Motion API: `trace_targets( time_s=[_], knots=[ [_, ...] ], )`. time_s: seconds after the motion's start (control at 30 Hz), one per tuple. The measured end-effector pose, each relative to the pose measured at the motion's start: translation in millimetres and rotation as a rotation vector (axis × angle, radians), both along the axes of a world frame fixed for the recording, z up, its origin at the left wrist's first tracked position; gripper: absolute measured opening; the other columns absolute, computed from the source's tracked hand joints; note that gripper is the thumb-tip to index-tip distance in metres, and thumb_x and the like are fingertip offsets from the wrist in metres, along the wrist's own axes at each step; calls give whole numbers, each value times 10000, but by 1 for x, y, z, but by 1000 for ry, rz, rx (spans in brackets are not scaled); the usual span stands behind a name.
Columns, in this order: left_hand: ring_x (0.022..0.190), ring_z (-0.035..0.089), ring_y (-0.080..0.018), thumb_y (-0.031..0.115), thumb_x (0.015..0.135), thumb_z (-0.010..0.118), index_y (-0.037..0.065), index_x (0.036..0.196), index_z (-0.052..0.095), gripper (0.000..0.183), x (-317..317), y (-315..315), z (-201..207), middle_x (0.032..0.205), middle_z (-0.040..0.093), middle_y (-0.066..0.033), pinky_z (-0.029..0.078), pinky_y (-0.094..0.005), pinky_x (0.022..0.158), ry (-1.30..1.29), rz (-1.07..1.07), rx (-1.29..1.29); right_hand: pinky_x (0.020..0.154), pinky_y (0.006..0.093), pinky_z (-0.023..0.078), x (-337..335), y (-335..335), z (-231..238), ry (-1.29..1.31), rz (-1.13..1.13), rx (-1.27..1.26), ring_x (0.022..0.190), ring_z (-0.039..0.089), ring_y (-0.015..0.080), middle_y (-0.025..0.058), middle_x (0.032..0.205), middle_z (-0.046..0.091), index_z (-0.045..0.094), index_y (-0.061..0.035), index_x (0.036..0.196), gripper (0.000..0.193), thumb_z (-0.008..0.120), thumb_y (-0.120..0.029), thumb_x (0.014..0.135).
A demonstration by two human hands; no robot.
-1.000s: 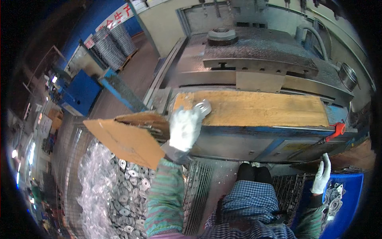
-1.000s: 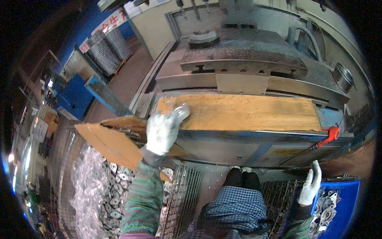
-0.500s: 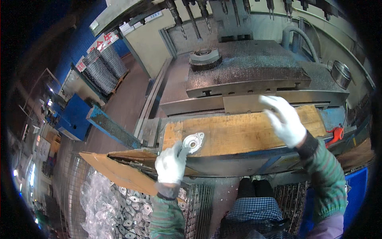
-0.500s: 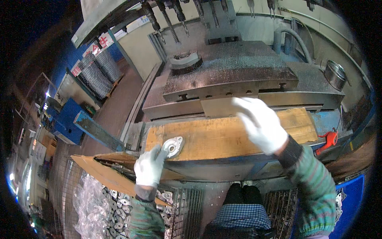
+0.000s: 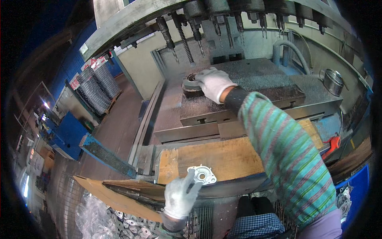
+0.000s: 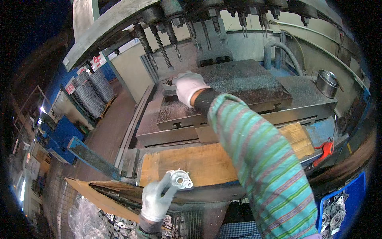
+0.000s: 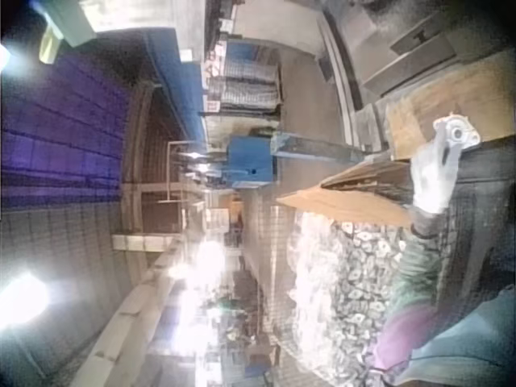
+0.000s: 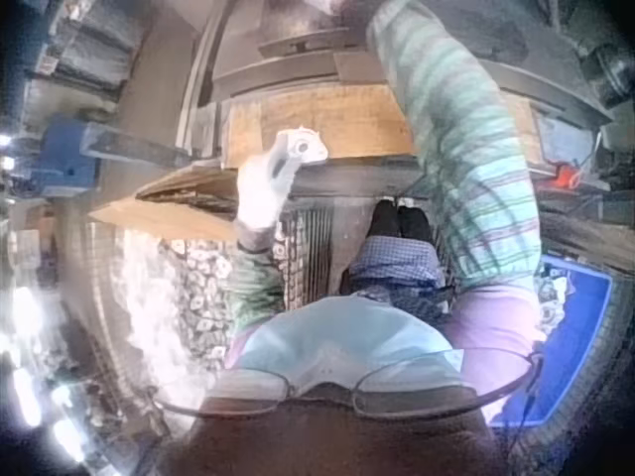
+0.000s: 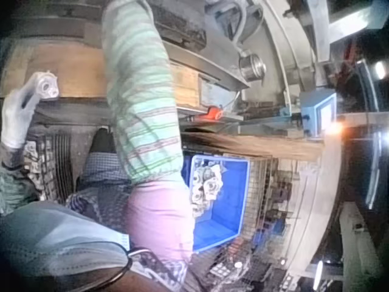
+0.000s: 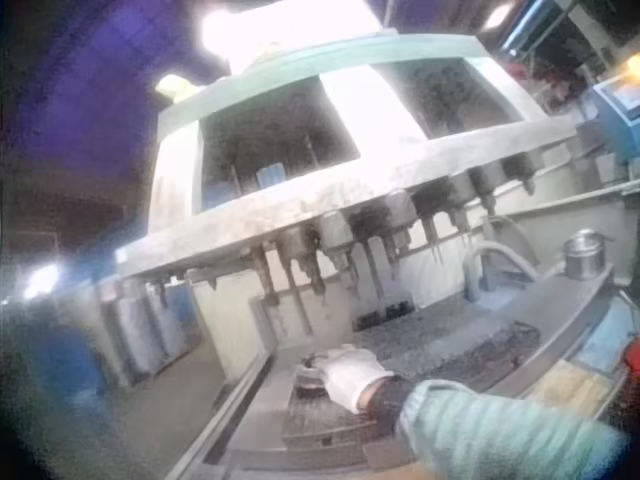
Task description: The person de-burrs and polishes metal flanges by hand using a de-burring tool at a fabrication station.
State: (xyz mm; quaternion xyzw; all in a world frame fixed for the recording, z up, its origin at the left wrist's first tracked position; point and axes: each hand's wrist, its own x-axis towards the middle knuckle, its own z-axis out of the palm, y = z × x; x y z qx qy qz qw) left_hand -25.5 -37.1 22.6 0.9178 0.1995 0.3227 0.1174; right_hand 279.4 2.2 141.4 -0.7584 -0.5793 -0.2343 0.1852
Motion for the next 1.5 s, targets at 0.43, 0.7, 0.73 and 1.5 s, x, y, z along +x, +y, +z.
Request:
trace_targets(
  time_s=[0.43, 0.7, 0.73, 1.5],
  knots=[
    [828, 557, -217, 119, 549, 754, 133, 848, 603, 335, 16, 19, 0, 877, 579, -27, 415, -412, 727, 188, -304, 264, 711, 364, 496, 0, 8, 19, 51, -65, -92, 860, 617, 288, 127, 898, 640, 664, -71, 855, 147, 601, -111, 728],
    [771, 545, -211, -7, 636, 686, 75, 749, 537, 204, 28, 35, 42, 823, 580, -66, 424, -323, 692, -170, -248, 201, 616, 374, 429, -40, -193, -39, 84, 303, -78, 706, 520, 280, 104, 750, 542, 571, -73, 787, 128, 616, -152, 696],
    [805, 559, -228, -16, 672, 657, 62, 805, 538, 195, 40, 38, 60, 886, 583, -95, 435, -327, 727, -219, -214, 245, 615, 368, 426, -42, -211, -57, 120, 239, -155, 698, 519, 275, 96, 750, 541, 573, -76, 786, 128, 618, -154, 696],
    [924, 594, -258, 213, 776, 635, 64, 1004, 621, 273, 239, 168, 136, 967, 626, -144, 442, -308, 817, 280, -129, 165, 814, 409, 408, -29, -250, -152, 109, -60, 245, 859, 531, 280, 96, 970, 573, 559, -55, 955, 296, 627, -155, 685]
  ],
)
